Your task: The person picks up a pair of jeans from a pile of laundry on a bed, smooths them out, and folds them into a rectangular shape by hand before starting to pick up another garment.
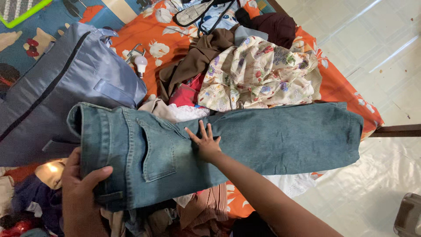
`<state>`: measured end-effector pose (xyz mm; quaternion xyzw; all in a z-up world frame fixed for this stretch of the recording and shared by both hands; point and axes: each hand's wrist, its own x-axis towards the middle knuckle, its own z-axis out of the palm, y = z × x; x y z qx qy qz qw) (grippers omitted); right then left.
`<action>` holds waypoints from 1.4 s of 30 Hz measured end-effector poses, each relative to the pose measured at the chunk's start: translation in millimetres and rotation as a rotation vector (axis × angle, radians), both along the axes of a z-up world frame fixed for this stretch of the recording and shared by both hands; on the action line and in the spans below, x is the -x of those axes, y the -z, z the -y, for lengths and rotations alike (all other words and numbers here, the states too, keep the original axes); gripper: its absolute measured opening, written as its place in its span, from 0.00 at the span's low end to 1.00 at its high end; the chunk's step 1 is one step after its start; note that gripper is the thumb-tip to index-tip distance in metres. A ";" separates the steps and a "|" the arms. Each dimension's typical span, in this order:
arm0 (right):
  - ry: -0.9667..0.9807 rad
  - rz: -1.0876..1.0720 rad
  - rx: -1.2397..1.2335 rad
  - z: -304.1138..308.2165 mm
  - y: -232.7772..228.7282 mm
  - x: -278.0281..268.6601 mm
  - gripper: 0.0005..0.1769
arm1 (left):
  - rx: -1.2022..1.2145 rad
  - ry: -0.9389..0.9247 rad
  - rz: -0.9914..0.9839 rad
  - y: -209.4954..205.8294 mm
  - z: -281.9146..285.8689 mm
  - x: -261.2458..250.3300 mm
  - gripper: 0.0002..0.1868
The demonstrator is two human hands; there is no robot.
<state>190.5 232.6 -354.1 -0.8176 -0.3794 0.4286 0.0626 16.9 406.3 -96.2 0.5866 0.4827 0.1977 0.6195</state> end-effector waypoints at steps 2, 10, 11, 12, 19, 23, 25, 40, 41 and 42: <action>0.006 -0.041 -0.013 2.9 4.9 -6.2 0.62 | -0.062 0.095 0.051 4.1 6.5 -10.8 0.28; 0.049 -0.010 -0.420 5.5 94.7 -31.8 0.41 | -0.143 0.437 -0.021 6.9 85.1 -55.6 0.29; 0.060 -0.112 -0.578 5.1 109.1 -38.1 0.35 | -0.061 0.521 0.008 8.4 98.9 -61.5 0.27; 0.073 -0.212 -0.737 7.8 121.1 -42.8 0.33 | 0.024 0.606 0.036 11.2 112.5 -68.0 0.25; 0.703 -1.138 -0.717 104.1 130.2 -29.9 0.35 | 0.213 0.861 0.247 48.6 211.2 -137.5 0.27; 1.296 -1.484 -0.763 174.6 127.1 -35.4 0.36 | 0.114 1.032 0.248 86.2 264.2 -184.3 0.20; 1.499 -1.505 -0.849 206.6 130.6 -47.9 0.37 | 0.093 1.062 0.248 111.1 287.3 -203.0 0.19; 1.252 -0.358 -0.455 398.1 101.4 -173.5 0.33 | -0.730 1.442 -0.066 245.7 406.0 -274.1 0.21; 1.253 -0.376 -0.556 400.1 115.8 -171.7 0.29 | -0.780 1.372 -0.012 236.8 392.2 -272.1 0.22; 1.250 -0.397 -0.653 404.6 128.3 -167.2 0.26 | -0.892 1.294 -0.044 229.5 374.3 -270.7 0.24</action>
